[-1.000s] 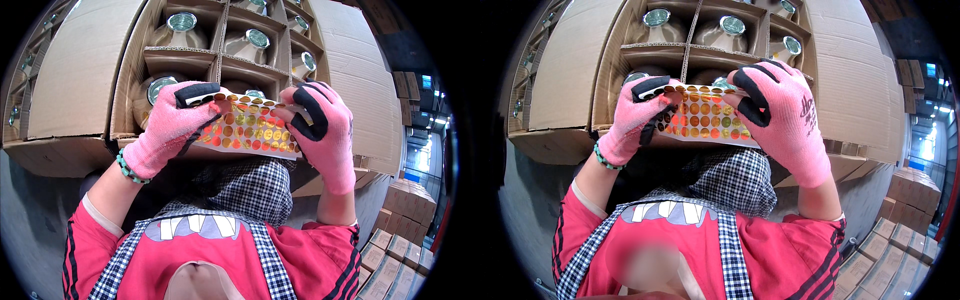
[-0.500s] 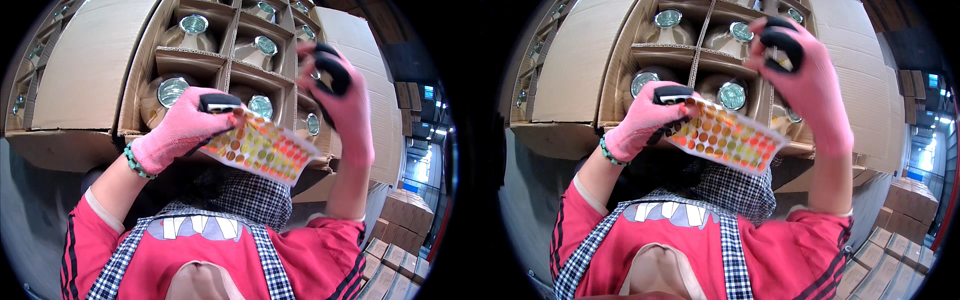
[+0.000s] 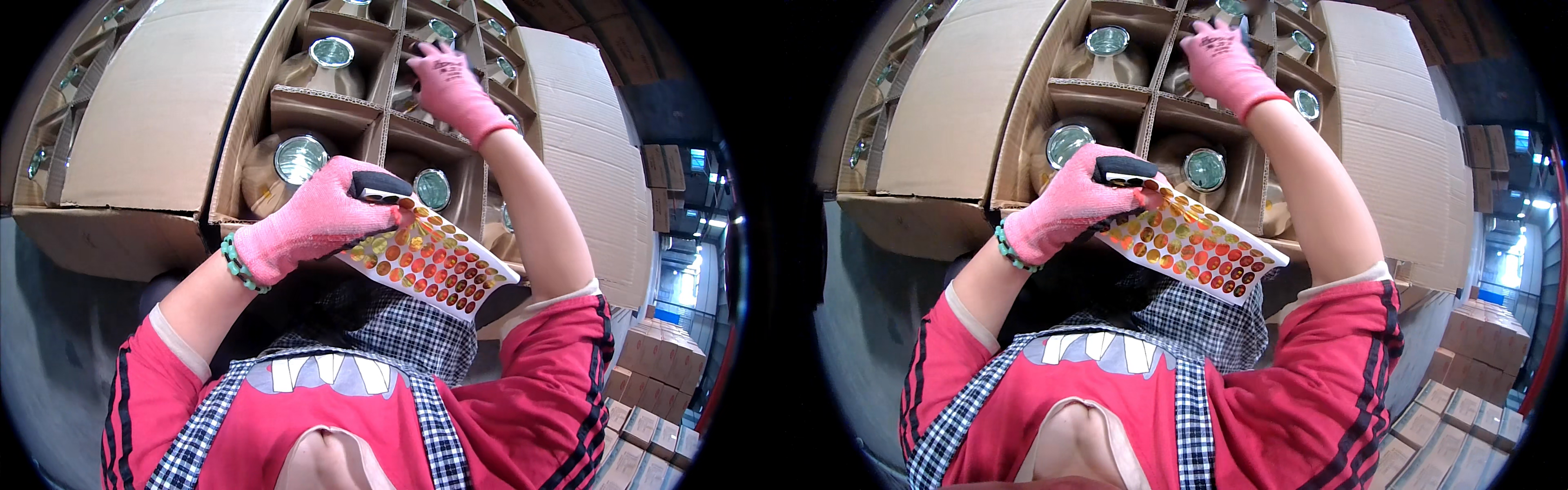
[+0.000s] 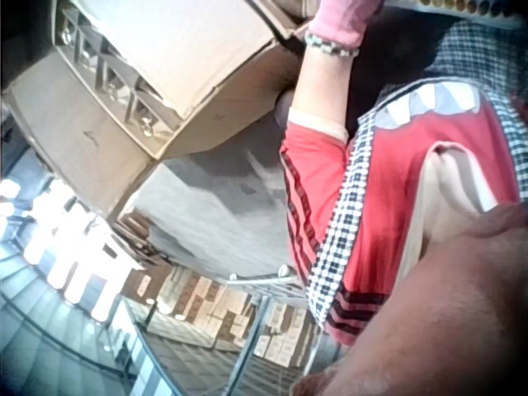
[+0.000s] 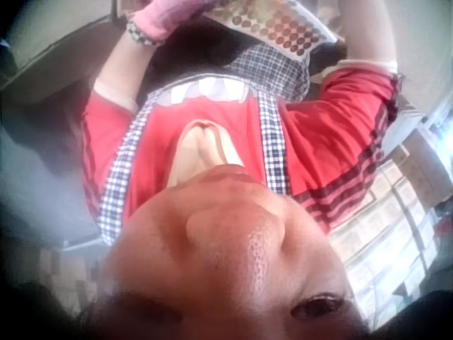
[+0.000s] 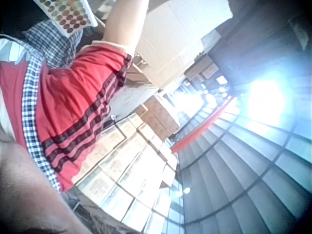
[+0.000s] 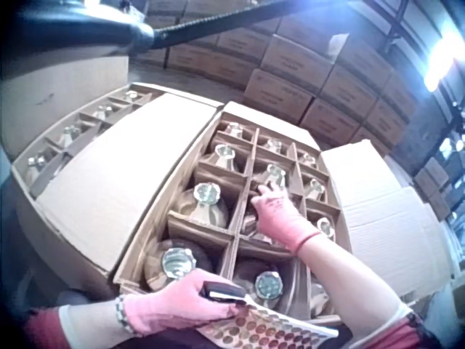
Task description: The person applies round, gold-colored stickers to the lids of glass jars arranged in a cardboard box. They peel individual stickers from a sheet and press them onto the jar tops one by one, working through the rows of the box.
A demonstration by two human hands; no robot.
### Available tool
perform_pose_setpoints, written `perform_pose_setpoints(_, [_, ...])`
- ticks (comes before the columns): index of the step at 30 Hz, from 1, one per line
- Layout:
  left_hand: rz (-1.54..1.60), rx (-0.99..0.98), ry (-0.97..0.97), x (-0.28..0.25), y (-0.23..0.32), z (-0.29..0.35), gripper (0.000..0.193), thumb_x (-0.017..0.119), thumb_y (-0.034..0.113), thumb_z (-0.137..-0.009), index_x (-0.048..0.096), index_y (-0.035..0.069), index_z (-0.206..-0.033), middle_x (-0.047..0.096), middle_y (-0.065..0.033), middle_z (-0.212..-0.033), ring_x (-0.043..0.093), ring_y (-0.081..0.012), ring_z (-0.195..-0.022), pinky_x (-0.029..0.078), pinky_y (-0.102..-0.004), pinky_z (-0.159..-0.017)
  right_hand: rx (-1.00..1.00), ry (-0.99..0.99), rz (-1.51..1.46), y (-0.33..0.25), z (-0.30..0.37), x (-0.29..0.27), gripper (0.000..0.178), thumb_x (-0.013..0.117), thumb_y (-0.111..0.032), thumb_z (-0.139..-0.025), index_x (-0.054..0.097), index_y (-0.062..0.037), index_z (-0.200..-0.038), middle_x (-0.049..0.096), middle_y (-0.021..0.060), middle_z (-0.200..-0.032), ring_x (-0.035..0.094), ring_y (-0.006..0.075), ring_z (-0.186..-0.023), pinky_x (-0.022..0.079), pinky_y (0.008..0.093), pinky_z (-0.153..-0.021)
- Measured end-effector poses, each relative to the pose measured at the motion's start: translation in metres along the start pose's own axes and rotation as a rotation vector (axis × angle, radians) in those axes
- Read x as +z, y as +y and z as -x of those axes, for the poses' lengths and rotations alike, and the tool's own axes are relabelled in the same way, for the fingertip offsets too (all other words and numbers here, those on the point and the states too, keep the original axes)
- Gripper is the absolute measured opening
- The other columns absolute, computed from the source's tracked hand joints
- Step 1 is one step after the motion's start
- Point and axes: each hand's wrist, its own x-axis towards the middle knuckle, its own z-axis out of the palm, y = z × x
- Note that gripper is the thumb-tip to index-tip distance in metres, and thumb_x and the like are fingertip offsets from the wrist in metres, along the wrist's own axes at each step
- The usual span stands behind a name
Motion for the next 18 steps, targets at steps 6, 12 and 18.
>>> perform_pose_setpoints(6, [0.123,0.035,0.168,0.003,0.000,0.002,0.021,0.066,0.014,-0.071,0.061,-0.001,-0.085,0.059,-0.0001,-0.072,0.051,-0.0041,-0.066,0.043,-0.0192,-0.060,0.136,0.239,-0.858,0.004,0.076,-0.091,0.018,0.061,-0.021,-0.074,0.059,-0.0031,-0.079,0.056,0.0103,-0.071,0.056,0.0221,-0.066,0.044,0.0296,-0.061])
perform_pose_setpoints(12, [0.094,-0.062,0.218,-0.001,-0.001,0.002,0.021,0.064,0.012,-0.072,0.061,0.002,-0.090,0.060,-0.0003,-0.073,0.052,-0.0037,-0.063,0.043,-0.0174,-0.053,0.005,-0.018,-0.770,-0.020,0.130,-0.110,0.019,0.065,-0.010,-0.065,0.055,-0.0006,-0.078,0.054,0.0131,-0.072,0.053,0.0301,-0.072,0.042,0.0346,-0.066])
perform_pose_setpoints(18, [0.142,0.074,0.241,0.000,-0.008,-0.001,0.021,0.065,0.011,-0.072,0.061,0.002,-0.090,0.059,0.0011,-0.072,0.051,-0.0025,-0.062,0.040,-0.0160,-0.052,0.108,0.044,-0.768,-0.024,0.132,-0.100,0.015,0.065,-0.008,-0.064,0.052,-0.0006,-0.070,0.053,0.0112,-0.066,0.052,0.0269,-0.067,0.042,0.0329,-0.063])
